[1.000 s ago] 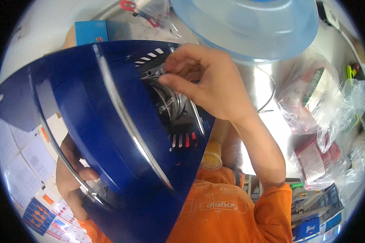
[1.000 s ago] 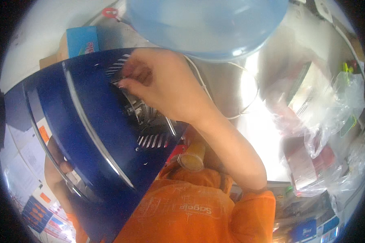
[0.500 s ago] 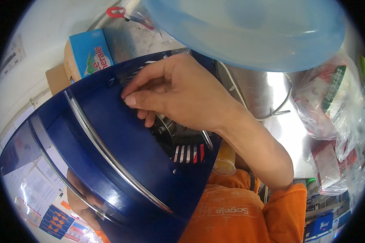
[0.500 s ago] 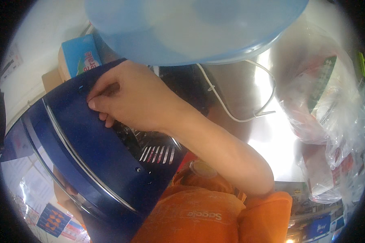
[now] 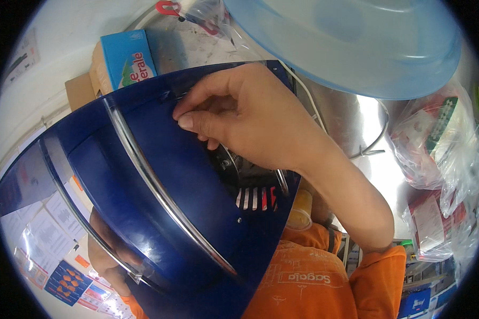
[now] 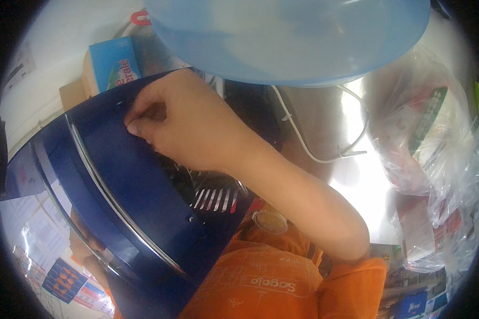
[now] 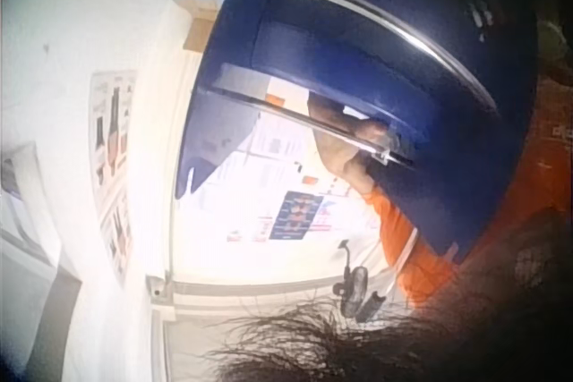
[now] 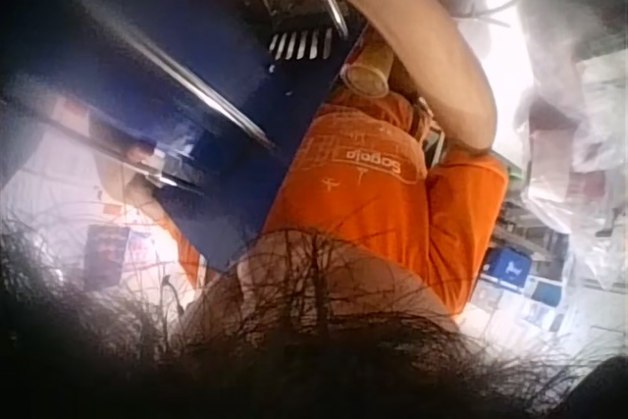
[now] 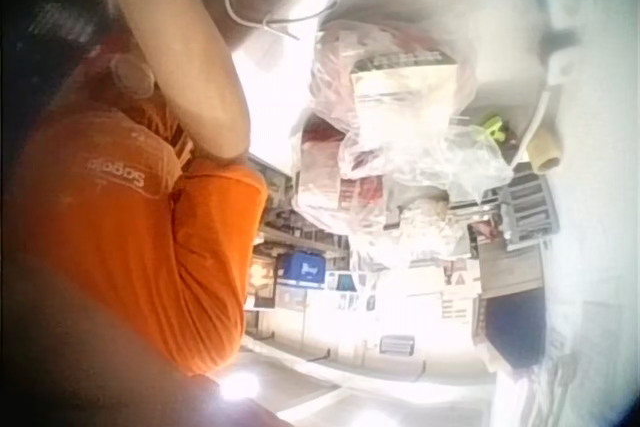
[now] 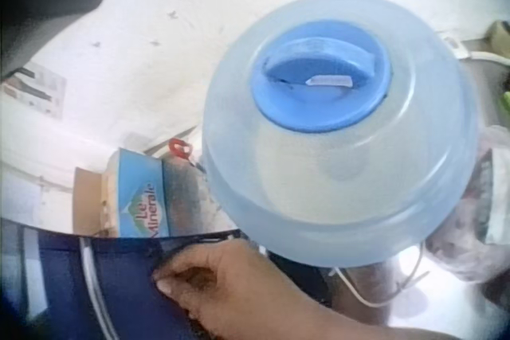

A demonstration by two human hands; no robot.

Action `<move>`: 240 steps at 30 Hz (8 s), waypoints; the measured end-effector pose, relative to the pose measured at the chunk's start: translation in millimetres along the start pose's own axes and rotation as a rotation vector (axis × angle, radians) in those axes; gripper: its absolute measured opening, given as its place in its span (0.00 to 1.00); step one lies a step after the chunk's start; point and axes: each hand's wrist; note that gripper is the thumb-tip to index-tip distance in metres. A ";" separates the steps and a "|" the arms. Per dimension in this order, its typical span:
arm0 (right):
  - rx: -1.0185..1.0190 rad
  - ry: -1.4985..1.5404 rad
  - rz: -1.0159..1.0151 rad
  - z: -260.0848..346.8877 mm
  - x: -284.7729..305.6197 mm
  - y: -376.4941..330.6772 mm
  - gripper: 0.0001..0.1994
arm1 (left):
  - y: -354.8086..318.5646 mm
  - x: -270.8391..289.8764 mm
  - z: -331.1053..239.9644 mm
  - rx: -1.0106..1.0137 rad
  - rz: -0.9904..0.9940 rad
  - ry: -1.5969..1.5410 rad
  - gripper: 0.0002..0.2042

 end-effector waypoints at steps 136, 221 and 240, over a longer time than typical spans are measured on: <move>0.462 -0.998 0.082 16.0 -26.4 -2.7 0.16 | 7.6 21.4 -29.1 -0.406 0.130 0.582 0.34; 0.326 -1.120 -0.326 33.0 45.6 -202.8 0.10 | -133.9 52.4 112.0 -0.359 -0.609 -0.032 0.17; 0.526 -1.166 0.113 23.4 52.6 -137.7 0.12 | -27.7 -25.5 -31.6 -0.197 -0.325 0.463 0.56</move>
Point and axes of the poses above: each hand's wrist, its own y-axis towards the middle knuckle, its own x-axis out of the back of the hand, z = x × y, and after that the axes turned 7 degrees about -z, right-handed
